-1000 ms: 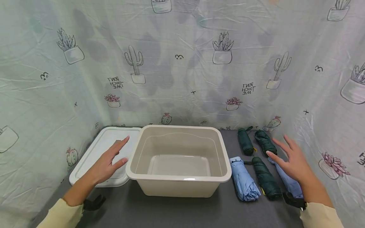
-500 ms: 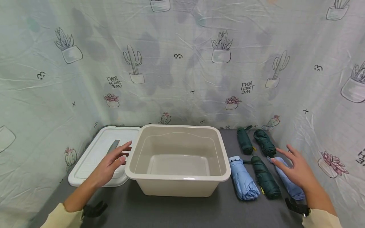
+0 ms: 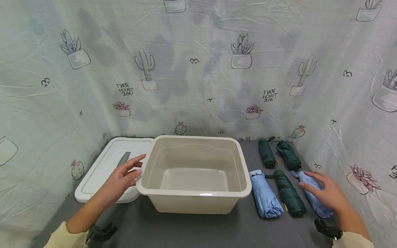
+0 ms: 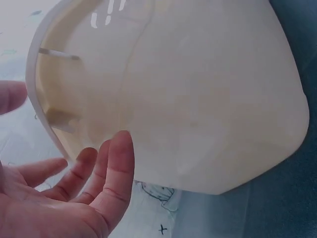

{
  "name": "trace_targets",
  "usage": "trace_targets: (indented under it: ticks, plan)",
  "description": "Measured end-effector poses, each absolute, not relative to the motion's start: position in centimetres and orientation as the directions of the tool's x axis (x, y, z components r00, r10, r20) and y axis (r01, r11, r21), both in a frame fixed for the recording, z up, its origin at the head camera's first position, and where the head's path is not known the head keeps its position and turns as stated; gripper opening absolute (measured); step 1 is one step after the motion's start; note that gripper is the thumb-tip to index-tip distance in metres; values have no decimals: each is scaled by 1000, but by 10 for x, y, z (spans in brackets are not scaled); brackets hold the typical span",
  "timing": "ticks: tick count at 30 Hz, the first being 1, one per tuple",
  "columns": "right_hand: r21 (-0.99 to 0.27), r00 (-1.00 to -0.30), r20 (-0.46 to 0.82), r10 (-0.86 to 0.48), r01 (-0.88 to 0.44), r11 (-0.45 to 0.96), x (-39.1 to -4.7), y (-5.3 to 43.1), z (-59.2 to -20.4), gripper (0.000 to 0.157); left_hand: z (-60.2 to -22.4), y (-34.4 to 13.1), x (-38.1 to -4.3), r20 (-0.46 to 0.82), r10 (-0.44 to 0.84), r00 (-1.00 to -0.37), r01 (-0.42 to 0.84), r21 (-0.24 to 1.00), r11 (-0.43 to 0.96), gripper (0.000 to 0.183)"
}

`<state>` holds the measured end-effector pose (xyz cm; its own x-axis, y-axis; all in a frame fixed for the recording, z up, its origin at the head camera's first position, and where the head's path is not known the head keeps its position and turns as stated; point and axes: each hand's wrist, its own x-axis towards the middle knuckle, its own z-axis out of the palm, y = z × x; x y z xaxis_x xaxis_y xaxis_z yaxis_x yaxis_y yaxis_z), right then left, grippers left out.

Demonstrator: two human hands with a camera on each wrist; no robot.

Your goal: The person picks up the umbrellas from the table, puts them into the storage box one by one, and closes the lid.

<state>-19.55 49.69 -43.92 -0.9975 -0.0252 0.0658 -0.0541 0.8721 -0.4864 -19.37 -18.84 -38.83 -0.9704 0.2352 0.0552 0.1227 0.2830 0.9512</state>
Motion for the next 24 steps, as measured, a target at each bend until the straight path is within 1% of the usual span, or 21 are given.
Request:
trace_targets:
  ticks: [9,16,20,24]
  plan:
    - [-468,-999,-10,-43,-33,883,-198,509,-440,65,-380,-187,-194,-25,262,-965,16,988,155,65]
    - [-425,-997,-35,-71,-49,904,-203,518,-439,59,-378,-188,-195,-36,312,-949,-12,997,80,68]
    - [-417,-994,-75,-83,-45,908,-205,523,-440,58,-377,-188,-196,-49,324,-945,-31,998,59,68]
    - [-403,-990,-102,-95,-46,914,-208,526,-439,53,-373,-189,-195,-51,339,-939,-39,998,40,69]
